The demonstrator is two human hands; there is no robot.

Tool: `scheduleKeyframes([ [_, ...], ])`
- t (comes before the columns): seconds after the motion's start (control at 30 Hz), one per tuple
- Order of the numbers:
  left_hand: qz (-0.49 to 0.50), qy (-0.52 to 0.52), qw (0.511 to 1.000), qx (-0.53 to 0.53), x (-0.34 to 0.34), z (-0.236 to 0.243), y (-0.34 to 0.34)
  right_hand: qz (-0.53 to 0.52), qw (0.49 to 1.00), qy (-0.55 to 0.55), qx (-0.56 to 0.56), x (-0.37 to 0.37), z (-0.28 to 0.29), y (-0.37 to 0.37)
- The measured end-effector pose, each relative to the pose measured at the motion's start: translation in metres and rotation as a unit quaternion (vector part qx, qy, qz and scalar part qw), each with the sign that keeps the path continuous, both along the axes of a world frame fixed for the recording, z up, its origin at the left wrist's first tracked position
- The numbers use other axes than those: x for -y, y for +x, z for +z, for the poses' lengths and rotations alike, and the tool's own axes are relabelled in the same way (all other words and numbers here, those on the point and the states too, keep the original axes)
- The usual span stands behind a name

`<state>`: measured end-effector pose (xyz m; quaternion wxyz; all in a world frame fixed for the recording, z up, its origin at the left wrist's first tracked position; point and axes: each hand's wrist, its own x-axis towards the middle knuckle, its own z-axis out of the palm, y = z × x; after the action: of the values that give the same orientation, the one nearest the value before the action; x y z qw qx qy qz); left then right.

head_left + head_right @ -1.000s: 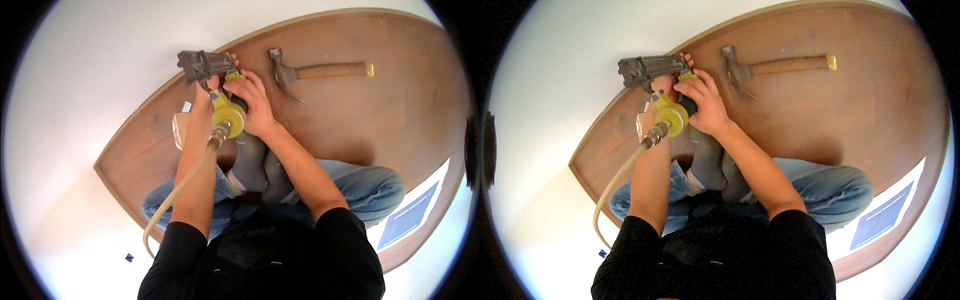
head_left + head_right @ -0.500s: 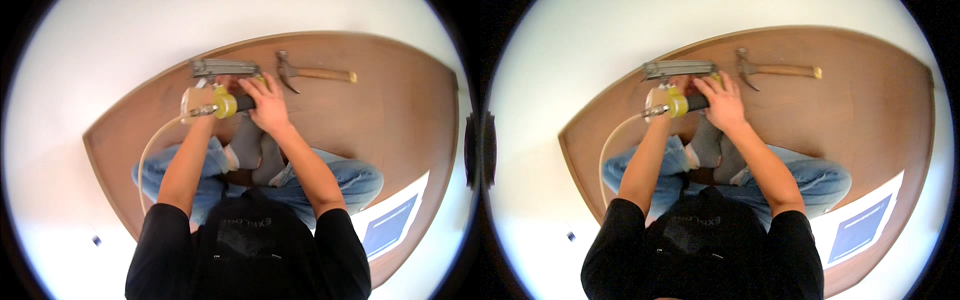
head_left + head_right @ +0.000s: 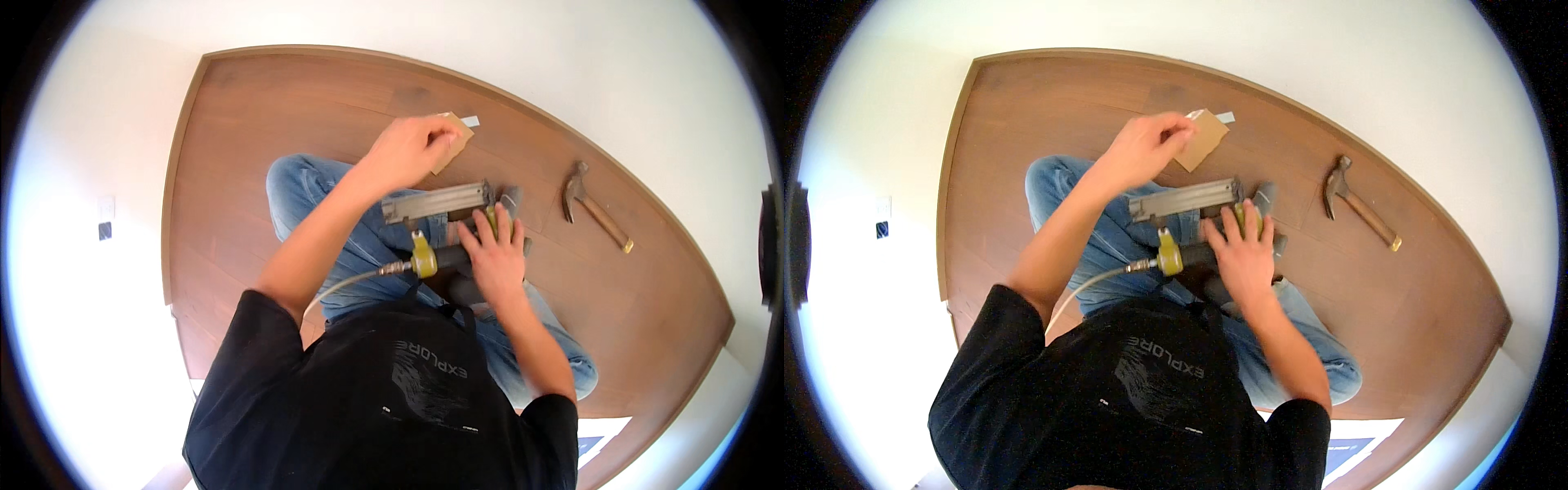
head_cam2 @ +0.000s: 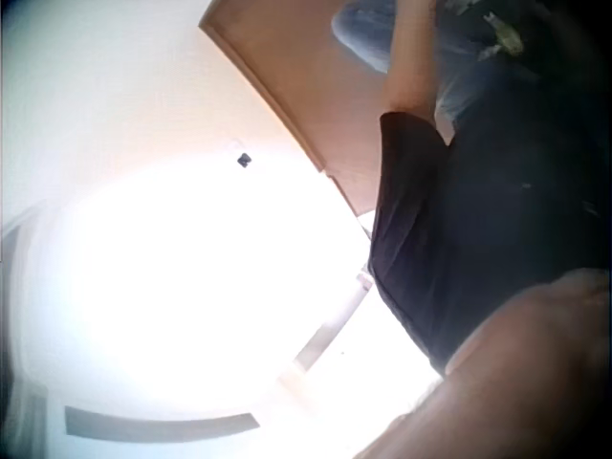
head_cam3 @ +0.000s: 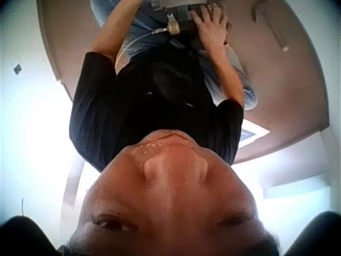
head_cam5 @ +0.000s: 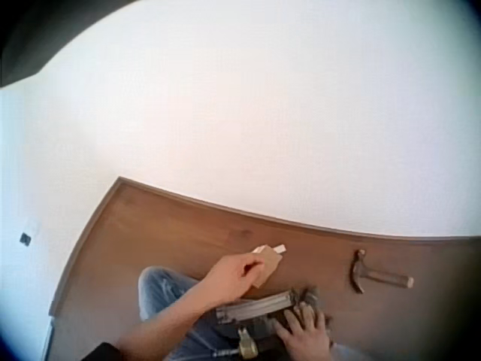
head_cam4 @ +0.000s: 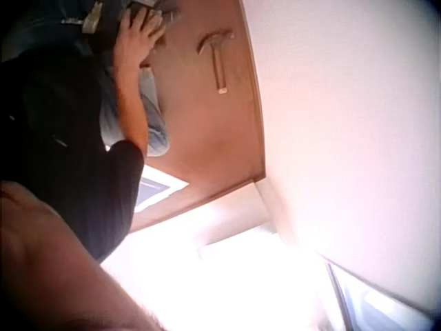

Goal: The person installs wood baseboards along the bottom of a wall. The person uses a pneumatic nail gun to secure the baseboards to the wall, then measures a corner piece using a ruler, fits a custom-cut wood section around a corner, and hammers it into place.

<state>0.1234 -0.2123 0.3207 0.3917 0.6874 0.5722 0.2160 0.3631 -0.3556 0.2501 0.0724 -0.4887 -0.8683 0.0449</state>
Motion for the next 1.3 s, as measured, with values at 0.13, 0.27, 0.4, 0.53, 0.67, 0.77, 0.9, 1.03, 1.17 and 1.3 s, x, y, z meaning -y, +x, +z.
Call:
scheduleKeyframes([
  [0.13,-0.008,0.02,0.988,-0.154,-0.065,-0.123,-0.018,0.02,0.999,-0.03,-0.005,0.027,-0.009,-0.014],
  [0.27,0.003,-0.01,0.962,-0.272,-0.075,-0.174,0.004,-0.019,0.999,-0.034,0.007,0.043,-0.024,-0.016],
  [0.4,-0.027,-0.009,0.948,-0.316,-0.07,-0.16,0.04,-0.015,0.999,-0.034,0.018,0.038,-0.022,-0.009],
  [0.53,-0.029,-0.023,0.953,-0.302,-0.071,-0.165,0.04,0.007,0.999,-0.047,0.012,0.034,-0.015,-0.01],
  [0.67,-0.043,-0.03,0.951,-0.306,-0.075,-0.169,0.033,0.021,0.996,-0.084,-0.006,0.031,-0.004,-0.009],
  [0.77,-0.027,-0.064,0.943,-0.326,-0.079,-0.168,0.023,0.015,0.985,-0.167,-0.038,0.023,0.014,-0.011],
  [0.9,-0.045,-0.082,0.933,-0.348,-0.085,-0.157,0.029,0.006,0.975,-0.213,-0.059,0.019,0.023,-0.004],
  [1.03,-0.006,-0.017,0.943,-0.334,-0.089,-0.177,0.034,0.014,0.949,-0.27,-0.16,0.006,0.031,0.009],
  [1.17,-0.041,0.046,0.942,-0.33,-0.096,-0.195,0.035,-0.066,0.937,-0.264,-0.221,-0.038,0.0,0.056],
  [1.3,-0.074,-0.003,0.941,-0.33,-0.119,-0.204,0.043,-0.285,0.955,-0.078,-0.03,-0.085,-0.051,0.123],
])
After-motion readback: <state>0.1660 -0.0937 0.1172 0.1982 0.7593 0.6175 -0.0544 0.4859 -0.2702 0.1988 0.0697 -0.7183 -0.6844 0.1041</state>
